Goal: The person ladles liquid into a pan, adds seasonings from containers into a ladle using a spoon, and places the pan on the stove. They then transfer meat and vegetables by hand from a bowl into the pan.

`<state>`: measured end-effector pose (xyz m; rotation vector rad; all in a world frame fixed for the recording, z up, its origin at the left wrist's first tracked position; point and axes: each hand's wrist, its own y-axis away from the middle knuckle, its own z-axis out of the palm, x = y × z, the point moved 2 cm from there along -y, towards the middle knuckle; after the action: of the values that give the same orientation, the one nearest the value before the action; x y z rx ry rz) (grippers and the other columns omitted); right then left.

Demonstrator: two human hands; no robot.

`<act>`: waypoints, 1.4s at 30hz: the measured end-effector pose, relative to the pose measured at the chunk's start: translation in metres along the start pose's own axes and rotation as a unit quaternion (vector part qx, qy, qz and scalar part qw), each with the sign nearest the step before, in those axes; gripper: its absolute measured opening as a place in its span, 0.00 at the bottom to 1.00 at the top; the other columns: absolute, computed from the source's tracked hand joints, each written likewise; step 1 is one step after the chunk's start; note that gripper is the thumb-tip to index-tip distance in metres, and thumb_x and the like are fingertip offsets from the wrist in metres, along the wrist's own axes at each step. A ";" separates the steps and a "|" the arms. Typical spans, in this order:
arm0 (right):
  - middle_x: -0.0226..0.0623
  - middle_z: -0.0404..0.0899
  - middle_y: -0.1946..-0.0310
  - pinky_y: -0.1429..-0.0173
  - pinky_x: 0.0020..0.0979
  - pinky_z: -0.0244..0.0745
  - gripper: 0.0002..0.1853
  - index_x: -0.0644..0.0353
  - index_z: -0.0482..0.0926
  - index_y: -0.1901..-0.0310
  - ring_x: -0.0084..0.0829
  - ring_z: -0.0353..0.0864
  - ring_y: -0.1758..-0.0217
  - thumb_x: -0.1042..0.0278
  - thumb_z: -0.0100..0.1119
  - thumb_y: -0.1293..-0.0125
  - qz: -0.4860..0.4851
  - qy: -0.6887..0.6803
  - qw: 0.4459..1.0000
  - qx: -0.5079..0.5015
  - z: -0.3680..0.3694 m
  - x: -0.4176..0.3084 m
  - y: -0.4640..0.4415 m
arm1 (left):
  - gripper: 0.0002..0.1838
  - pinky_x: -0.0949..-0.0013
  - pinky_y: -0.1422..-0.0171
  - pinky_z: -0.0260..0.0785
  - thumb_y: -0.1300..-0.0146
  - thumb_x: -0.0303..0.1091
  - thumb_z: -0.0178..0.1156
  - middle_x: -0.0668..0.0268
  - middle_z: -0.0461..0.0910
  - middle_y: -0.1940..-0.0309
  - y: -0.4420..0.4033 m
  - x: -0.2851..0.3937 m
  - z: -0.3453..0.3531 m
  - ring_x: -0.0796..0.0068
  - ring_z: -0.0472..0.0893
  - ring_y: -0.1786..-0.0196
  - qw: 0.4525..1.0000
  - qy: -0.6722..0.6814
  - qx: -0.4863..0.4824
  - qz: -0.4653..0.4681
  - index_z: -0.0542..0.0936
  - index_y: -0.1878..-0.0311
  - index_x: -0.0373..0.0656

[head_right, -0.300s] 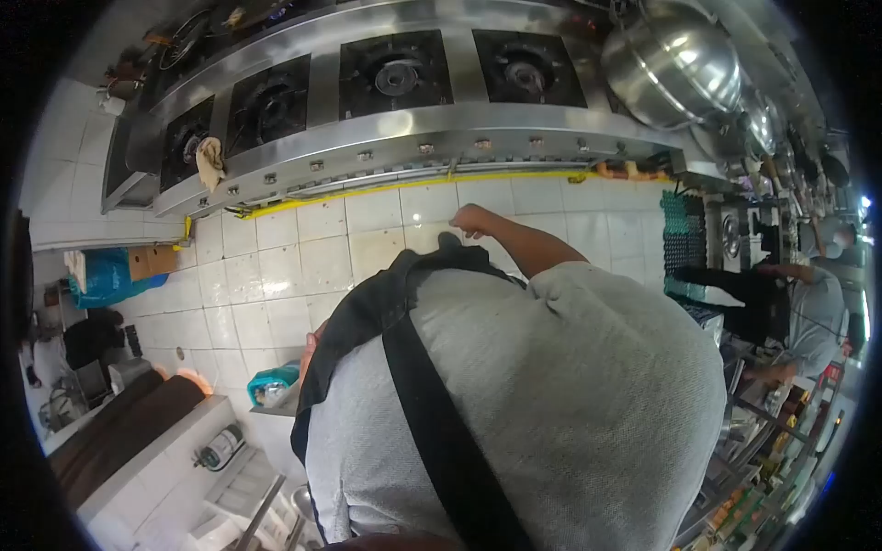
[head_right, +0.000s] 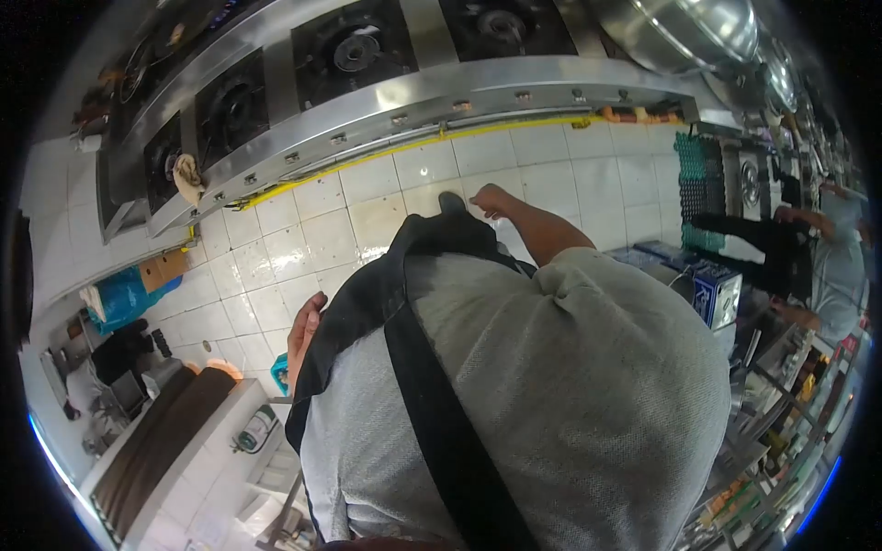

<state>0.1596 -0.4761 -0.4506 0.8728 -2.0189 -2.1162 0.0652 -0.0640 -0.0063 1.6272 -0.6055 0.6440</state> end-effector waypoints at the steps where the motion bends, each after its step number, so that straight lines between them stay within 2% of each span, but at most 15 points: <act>1: 0.36 0.81 0.62 0.64 0.40 0.80 0.17 0.58 0.80 0.52 0.32 0.82 0.69 0.52 0.63 0.28 0.006 -0.012 1.000 -0.006 -0.004 0.013 0.000 | 0.26 0.71 0.31 0.70 0.18 0.50 0.55 0.56 0.85 0.42 -0.004 0.006 0.007 0.68 0.83 0.41 0.999 -0.043 0.012 -0.011 0.77 0.28 0.44; 2: 0.36 0.81 0.62 0.65 0.40 0.79 0.17 0.59 0.80 0.53 0.32 0.81 0.70 0.52 0.62 0.28 0.033 -0.012 0.999 0.034 -0.010 0.027 0.001 | 0.26 0.71 0.31 0.70 0.18 0.50 0.55 0.56 0.85 0.42 -0.008 0.014 0.016 0.68 0.83 0.41 0.998 -0.055 0.008 -0.018 0.77 0.28 0.44; 4: 0.36 0.80 0.63 0.66 0.40 0.78 0.17 0.59 0.80 0.53 0.32 0.80 0.71 0.52 0.62 0.27 0.063 -0.019 0.995 0.068 -0.020 0.049 0.005 | 0.33 0.69 0.32 0.70 0.20 0.53 0.58 0.56 0.84 0.43 -0.013 0.029 0.032 0.69 0.82 0.42 0.994 -0.098 -0.031 -0.033 0.73 0.27 0.34; 11: 0.36 0.81 0.62 0.68 0.36 0.77 0.19 0.59 0.80 0.49 0.31 0.82 0.69 0.52 0.65 0.28 0.054 -0.137 0.985 0.091 -0.031 0.080 0.045 | 0.30 0.72 0.33 0.70 0.20 0.51 0.57 0.60 0.85 0.46 -0.043 0.038 0.055 0.71 0.83 0.43 0.985 -0.149 -0.090 -0.007 0.74 0.28 0.35; 14: 0.39 0.82 0.61 0.69 0.38 0.79 0.21 0.62 0.78 0.51 0.36 0.85 0.65 0.49 0.61 0.26 0.009 -0.202 0.974 0.101 -0.024 0.101 0.053 | 0.26 0.73 0.37 0.71 0.19 0.48 0.57 0.63 0.86 0.50 -0.045 0.050 0.058 0.74 0.82 0.46 0.972 -0.202 -0.100 0.058 0.76 0.29 0.38; 16: 0.41 0.82 0.59 0.69 0.37 0.77 0.21 0.61 0.79 0.47 0.36 0.86 0.64 0.50 0.62 0.26 0.022 -0.261 0.955 0.143 -0.018 0.108 0.057 | 0.23 0.73 0.40 0.72 0.19 0.44 0.57 0.66 0.85 0.54 -0.045 0.059 0.061 0.77 0.82 0.50 0.973 -0.167 -0.159 0.015 0.78 0.30 0.40; 18: 0.43 0.82 0.58 0.67 0.37 0.77 0.21 0.62 0.79 0.47 0.34 0.83 0.64 0.51 0.64 0.27 0.012 -0.295 0.943 0.153 -0.003 0.115 0.083 | 0.22 0.73 0.42 0.72 0.20 0.41 0.59 0.66 0.85 0.56 -0.054 0.053 0.052 0.77 0.81 0.52 0.968 -0.181 -0.167 0.038 0.78 0.30 0.41; 20: 0.44 0.82 0.56 0.63 0.38 0.77 0.21 0.64 0.80 0.47 0.34 0.81 0.62 0.52 0.65 0.28 -0.014 -0.268 0.956 0.121 0.003 0.155 0.062 | 0.22 0.64 0.35 0.74 0.22 0.40 0.61 0.53 0.83 0.38 -0.070 0.037 0.039 0.62 0.82 0.39 0.940 -0.251 -0.199 0.115 0.80 0.31 0.43; 22: 0.43 0.82 0.56 0.59 0.40 0.77 0.20 0.63 0.81 0.48 0.34 0.78 0.60 0.53 0.66 0.28 -0.103 -0.184 0.976 0.060 0.007 0.184 0.070 | 0.23 0.62 0.36 0.75 0.24 0.41 0.62 0.52 0.82 0.37 -0.070 0.030 0.030 0.61 0.82 0.39 0.935 -0.264 -0.186 0.146 0.80 0.31 0.43; 25: 0.43 0.82 0.54 0.59 0.40 0.77 0.22 0.61 0.81 0.44 0.35 0.79 0.59 0.52 0.67 0.28 -0.056 -0.217 0.969 0.102 0.015 0.197 0.110 | 0.22 0.63 0.36 0.75 0.22 0.42 0.61 0.53 0.83 0.38 -0.064 0.015 0.016 0.64 0.82 0.39 0.936 -0.243 -0.194 0.166 0.79 0.31 0.42; 27: 0.42 0.82 0.52 0.58 0.40 0.77 0.24 0.59 0.79 0.41 0.35 0.81 0.59 0.50 0.66 0.28 -0.007 -0.232 0.965 0.123 0.009 0.213 0.125 | 0.23 0.67 0.36 0.74 0.21 0.44 0.60 0.56 0.84 0.41 -0.059 0.001 0.007 0.69 0.82 0.41 0.947 -0.170 -0.239 0.127 0.79 0.31 0.40; 30: 0.42 0.82 0.51 0.58 0.40 0.78 0.24 0.57 0.77 0.38 0.34 0.83 0.60 0.50 0.64 0.27 0.067 -0.206 0.962 0.168 0.005 0.188 0.184 | 0.23 0.70 0.37 0.72 0.20 0.44 0.59 0.59 0.85 0.44 -0.057 -0.022 -0.006 0.73 0.81 0.43 0.946 -0.141 -0.260 0.134 0.79 0.31 0.38; 34: 0.41 0.83 0.52 0.57 0.41 0.79 0.24 0.57 0.78 0.39 0.33 0.84 0.61 0.49 0.62 0.27 0.066 -0.145 0.964 0.214 -0.006 0.157 0.230 | 0.24 0.71 0.37 0.71 0.20 0.45 0.58 0.59 0.86 0.46 -0.059 -0.050 -0.018 0.73 0.81 0.44 0.942 -0.118 -0.276 0.148 0.79 0.32 0.38; 40: 0.41 0.83 0.49 0.56 0.41 0.81 0.21 0.57 0.78 0.42 0.35 0.87 0.56 0.50 0.61 0.26 0.040 -0.105 0.970 0.218 -0.004 0.126 0.224 | 0.24 0.70 0.37 0.72 0.19 0.46 0.57 0.60 0.86 0.47 -0.055 -0.067 -0.032 0.73 0.81 0.45 0.951 -0.094 -0.269 0.119 0.79 0.32 0.37; 42: 0.41 0.84 0.49 0.56 0.41 0.82 0.21 0.58 0.78 0.43 0.35 0.88 0.57 0.50 0.60 0.26 0.032 -0.103 0.973 0.202 0.004 0.119 0.209 | 0.24 0.70 0.36 0.72 0.19 0.46 0.56 0.59 0.86 0.46 -0.054 -0.067 -0.036 0.72 0.82 0.44 0.957 -0.110 -0.230 0.137 0.79 0.31 0.38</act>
<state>-0.0073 -0.5503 -0.2940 0.6358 -2.6050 -1.8579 0.0531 -0.0190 -0.0869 1.1924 -1.0737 0.4746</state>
